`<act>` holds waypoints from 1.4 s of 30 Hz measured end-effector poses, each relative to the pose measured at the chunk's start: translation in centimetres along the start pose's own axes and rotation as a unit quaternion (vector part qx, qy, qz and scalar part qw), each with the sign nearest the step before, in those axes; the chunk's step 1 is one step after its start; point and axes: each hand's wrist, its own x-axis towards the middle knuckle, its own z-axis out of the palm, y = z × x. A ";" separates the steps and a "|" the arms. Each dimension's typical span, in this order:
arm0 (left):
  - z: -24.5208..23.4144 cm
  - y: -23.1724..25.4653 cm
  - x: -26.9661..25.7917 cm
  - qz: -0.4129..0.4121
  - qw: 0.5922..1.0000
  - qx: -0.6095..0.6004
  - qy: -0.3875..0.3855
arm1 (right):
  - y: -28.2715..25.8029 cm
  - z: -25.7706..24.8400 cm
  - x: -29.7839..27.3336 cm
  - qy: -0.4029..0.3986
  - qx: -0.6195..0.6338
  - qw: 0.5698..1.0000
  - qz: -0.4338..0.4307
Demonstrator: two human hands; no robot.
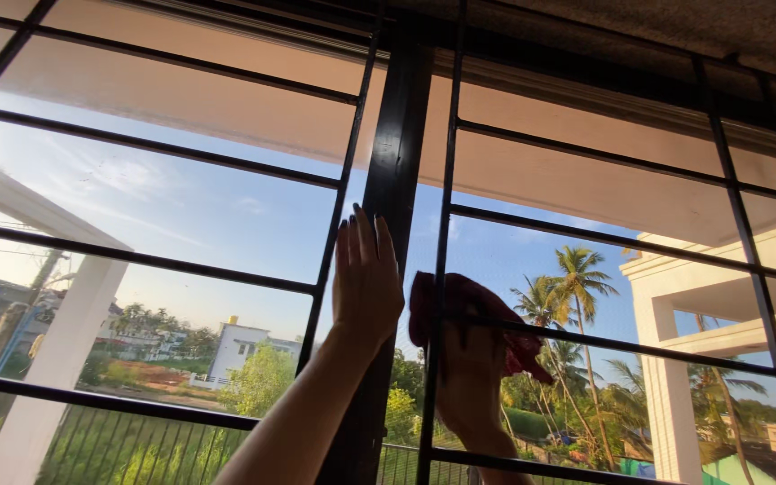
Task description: The person cleans the glass and metal frame of a large window by hand with a cloth and a spray bottle, after retrieving a white towel from a drawer.
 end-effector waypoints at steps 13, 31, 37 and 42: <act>6.0 -1.7 -3.6 -0.143 0.915 -0.354 -0.134 | 0.6 2.5 -1.9 -0.079 -0.048 0.995 0.048; 7.7 -1.2 -3.5 -0.119 0.933 -0.311 -0.134 | 9.5 -6.0 2.3 0.125 -0.112 0.986 0.011; 9.0 -1.3 -3.7 -0.100 0.944 -0.290 -0.118 | 20.0 -11.9 -2.5 0.223 -0.080 0.945 0.225; 8.8 -1.1 -3.6 -0.096 0.951 -0.273 -0.113 | 25.0 -8.2 -2.6 0.176 -0.178 0.926 0.284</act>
